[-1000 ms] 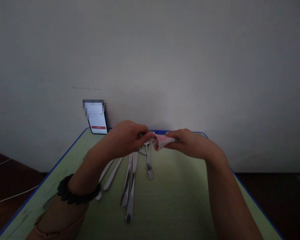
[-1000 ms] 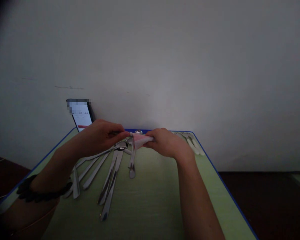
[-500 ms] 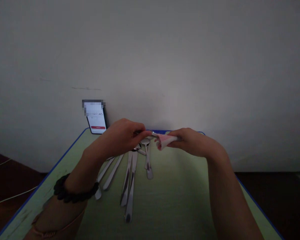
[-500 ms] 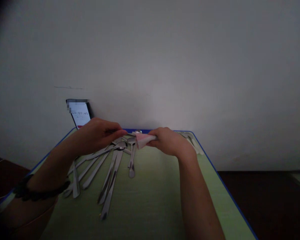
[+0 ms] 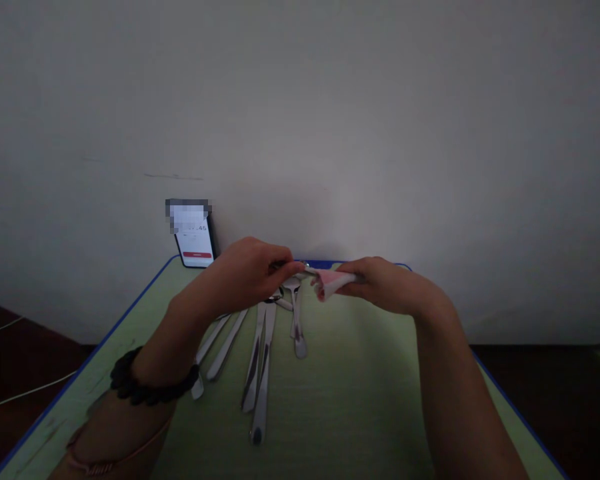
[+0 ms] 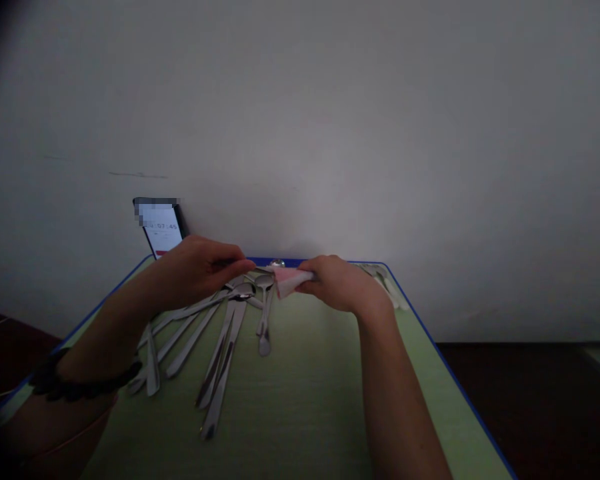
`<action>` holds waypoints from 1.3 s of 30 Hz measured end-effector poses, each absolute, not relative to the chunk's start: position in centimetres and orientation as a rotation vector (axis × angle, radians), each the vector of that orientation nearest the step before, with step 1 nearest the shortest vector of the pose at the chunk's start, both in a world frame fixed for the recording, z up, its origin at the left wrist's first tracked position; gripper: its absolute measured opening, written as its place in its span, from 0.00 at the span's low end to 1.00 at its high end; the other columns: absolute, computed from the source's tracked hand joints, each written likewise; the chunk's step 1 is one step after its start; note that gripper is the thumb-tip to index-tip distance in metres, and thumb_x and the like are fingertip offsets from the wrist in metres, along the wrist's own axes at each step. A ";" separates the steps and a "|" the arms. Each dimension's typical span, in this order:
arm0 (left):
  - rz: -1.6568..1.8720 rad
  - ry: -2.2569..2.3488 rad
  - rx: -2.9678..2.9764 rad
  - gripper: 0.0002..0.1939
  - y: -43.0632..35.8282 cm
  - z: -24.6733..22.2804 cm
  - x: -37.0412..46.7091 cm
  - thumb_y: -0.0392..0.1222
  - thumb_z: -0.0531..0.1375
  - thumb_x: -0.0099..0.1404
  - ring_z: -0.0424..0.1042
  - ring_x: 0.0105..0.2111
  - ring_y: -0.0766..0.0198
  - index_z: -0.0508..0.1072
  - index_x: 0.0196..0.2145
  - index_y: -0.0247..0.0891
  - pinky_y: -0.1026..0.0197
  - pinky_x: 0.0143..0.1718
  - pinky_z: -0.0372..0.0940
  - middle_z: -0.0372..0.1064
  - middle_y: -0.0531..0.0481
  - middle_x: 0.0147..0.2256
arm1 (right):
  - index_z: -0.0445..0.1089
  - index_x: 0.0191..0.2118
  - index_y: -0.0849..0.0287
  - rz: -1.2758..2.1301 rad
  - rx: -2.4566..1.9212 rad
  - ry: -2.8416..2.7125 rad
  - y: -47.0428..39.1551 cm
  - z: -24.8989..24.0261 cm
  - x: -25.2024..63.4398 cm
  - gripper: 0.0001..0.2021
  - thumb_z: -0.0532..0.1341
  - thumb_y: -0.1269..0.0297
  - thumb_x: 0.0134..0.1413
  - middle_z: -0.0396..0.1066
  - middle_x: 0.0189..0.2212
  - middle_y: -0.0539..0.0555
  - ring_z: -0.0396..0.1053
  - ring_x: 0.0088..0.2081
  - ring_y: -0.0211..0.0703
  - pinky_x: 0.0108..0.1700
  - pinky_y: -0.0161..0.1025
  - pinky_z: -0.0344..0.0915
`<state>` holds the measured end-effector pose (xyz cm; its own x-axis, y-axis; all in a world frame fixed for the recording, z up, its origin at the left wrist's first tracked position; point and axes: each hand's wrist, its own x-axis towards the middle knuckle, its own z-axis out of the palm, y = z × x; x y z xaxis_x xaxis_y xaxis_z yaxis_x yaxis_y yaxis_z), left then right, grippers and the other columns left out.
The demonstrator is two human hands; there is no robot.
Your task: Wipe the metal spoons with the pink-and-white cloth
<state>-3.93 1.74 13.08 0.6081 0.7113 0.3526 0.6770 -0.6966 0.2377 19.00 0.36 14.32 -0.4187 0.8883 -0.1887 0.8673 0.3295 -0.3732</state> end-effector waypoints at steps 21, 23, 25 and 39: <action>0.615 1.199 2.728 0.20 1.3 13.6 -3.5 0.48 0.51 0.65 0.53 0.16 0.73 0.71 0.22 0.33 0.67 0.20 0.42 0.58 0.56 0.14 | 0.73 0.40 0.58 0.674 -1.550 -2.544 0.0 14.6 18.2 0.15 0.55 0.57 0.54 0.75 0.30 0.52 0.67 0.29 0.39 0.30 0.33 0.56; 0.627 1.195 2.734 0.20 1.3 13.6 -3.4 0.48 0.51 0.65 0.53 0.16 0.73 0.71 0.22 0.33 0.67 0.20 0.43 0.58 0.56 0.14 | 0.74 0.40 0.58 0.684 -1.535 -2.540 0.1 14.6 18.1 0.15 0.55 0.57 0.54 0.74 0.30 0.52 0.67 0.29 0.40 0.30 0.33 0.56; 0.629 1.187 2.743 0.21 1.2 13.5 -3.4 0.48 0.51 0.65 0.54 0.16 0.73 0.71 0.22 0.33 0.67 0.20 0.43 0.58 0.56 0.14 | 0.74 0.39 0.58 0.694 -1.540 -2.532 0.1 14.7 18.2 0.15 0.55 0.56 0.54 0.74 0.29 0.52 0.66 0.28 0.39 0.29 0.33 0.56; 0.638 1.176 2.739 0.20 1.6 13.1 -3.9 0.49 0.51 0.65 0.54 0.17 0.73 0.72 0.24 0.33 0.67 0.20 0.44 0.61 0.55 0.16 | 0.73 0.39 0.57 0.675 -1.663 -2.469 0.7 13.9 19.6 0.13 0.57 0.58 0.51 0.75 0.32 0.53 0.68 0.32 0.42 0.32 0.33 0.59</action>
